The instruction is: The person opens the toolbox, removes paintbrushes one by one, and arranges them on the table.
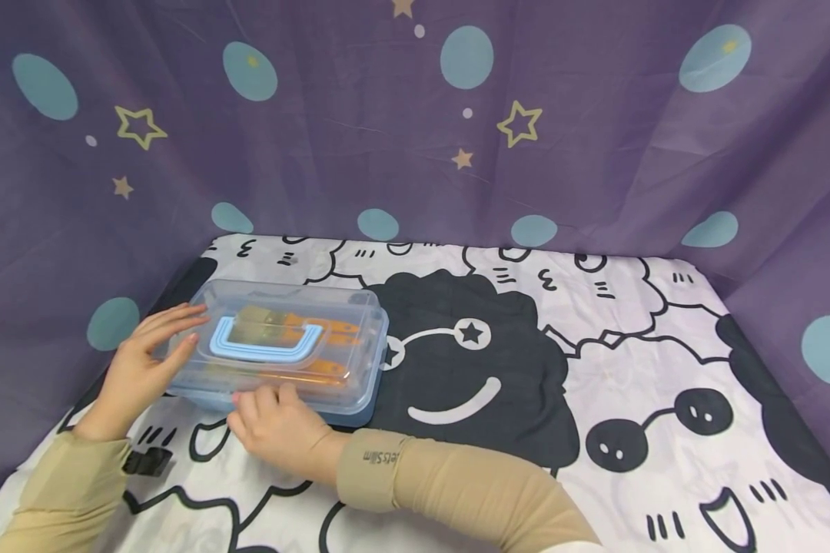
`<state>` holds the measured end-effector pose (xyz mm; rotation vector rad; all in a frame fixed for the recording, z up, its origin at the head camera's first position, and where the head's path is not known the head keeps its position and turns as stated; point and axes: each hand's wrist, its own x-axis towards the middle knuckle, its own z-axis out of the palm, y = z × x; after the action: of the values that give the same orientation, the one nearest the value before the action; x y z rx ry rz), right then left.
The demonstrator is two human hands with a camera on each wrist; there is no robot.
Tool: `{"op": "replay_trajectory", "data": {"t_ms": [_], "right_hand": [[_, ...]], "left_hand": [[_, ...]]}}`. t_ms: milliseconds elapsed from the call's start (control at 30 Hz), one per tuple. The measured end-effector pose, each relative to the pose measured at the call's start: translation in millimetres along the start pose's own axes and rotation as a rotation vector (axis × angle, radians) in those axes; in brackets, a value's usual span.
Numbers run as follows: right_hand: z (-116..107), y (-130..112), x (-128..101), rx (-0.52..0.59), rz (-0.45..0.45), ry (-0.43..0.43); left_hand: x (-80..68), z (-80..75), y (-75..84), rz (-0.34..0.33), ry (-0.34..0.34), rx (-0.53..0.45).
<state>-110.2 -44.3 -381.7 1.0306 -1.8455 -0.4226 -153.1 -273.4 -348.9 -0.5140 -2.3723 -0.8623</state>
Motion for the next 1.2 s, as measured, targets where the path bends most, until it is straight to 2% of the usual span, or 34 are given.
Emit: {"op": "replay_trajectory", "data": {"t_ms": [267, 533, 767, 1000, 1200], "right_hand": [[4, 0, 4, -0.020, 0.000, 0.054], [6, -4, 6, -0.069, -0.007, 0.065], [-6, 5, 12, -0.104, 0.017, 0.124], [1, -3, 11, -0.124, -0.020, 0.049], [4, -10, 10, -0.116, -0.008, 0.000]], "left_hand": [[0.6, 0.5, 1.1, -0.011, 0.002, -0.002], [-0.5, -0.5, 3.4, -0.024, -0.001, 0.003], [-1.2, 0.3, 1.7, -0.016, 0.005, 0.009], [-0.7, 1.9, -0.3, -0.003, 0.009, 0.013], [-1.0, 2.0, -0.5, -0.005, 0.011, 0.018]]}}
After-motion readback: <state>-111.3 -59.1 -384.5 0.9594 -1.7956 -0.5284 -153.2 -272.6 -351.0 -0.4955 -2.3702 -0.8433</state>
